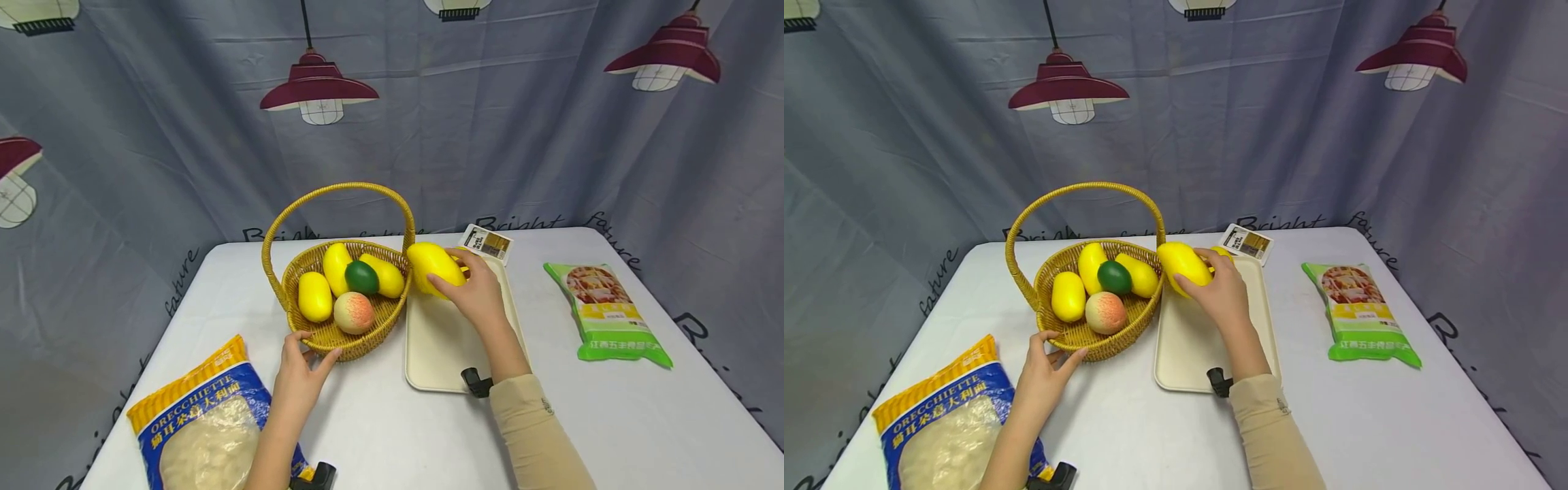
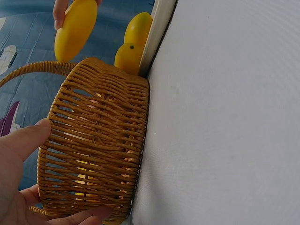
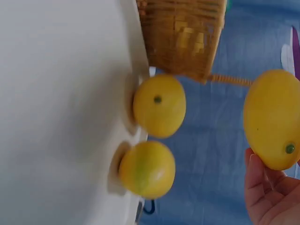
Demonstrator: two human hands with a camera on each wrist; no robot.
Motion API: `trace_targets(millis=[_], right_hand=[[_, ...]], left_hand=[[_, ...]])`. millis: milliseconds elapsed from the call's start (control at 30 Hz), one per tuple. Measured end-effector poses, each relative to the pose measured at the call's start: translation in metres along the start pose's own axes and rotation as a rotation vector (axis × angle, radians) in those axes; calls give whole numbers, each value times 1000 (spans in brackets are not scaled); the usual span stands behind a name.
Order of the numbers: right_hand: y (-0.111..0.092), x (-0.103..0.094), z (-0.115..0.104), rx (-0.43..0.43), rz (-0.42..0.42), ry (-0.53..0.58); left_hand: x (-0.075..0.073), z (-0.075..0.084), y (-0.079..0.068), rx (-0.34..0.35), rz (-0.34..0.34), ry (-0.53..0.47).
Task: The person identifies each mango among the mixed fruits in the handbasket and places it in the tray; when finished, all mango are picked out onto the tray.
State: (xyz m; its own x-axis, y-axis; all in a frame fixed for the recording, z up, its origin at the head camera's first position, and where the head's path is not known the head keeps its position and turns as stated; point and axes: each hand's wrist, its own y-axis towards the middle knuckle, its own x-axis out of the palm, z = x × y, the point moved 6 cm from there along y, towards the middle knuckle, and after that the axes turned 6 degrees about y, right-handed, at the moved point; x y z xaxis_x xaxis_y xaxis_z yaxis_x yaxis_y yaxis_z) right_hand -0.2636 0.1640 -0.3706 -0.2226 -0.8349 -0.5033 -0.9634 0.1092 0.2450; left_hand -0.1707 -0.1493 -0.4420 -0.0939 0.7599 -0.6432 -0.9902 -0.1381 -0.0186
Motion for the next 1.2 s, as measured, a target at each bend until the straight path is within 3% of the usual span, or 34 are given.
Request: trace_targets(millis=[533, 933, 1200], right_hand=[[15, -51, 63, 191, 186, -58], [19, -60, 110, 310, 242, -78], [21, -59, 123, 385, 253, -105]], left_hand=[[-1, -1, 1, -6, 6, 1], [2, -2, 2, 6, 4, -6], [1, -3, 2, 11, 11, -2]])
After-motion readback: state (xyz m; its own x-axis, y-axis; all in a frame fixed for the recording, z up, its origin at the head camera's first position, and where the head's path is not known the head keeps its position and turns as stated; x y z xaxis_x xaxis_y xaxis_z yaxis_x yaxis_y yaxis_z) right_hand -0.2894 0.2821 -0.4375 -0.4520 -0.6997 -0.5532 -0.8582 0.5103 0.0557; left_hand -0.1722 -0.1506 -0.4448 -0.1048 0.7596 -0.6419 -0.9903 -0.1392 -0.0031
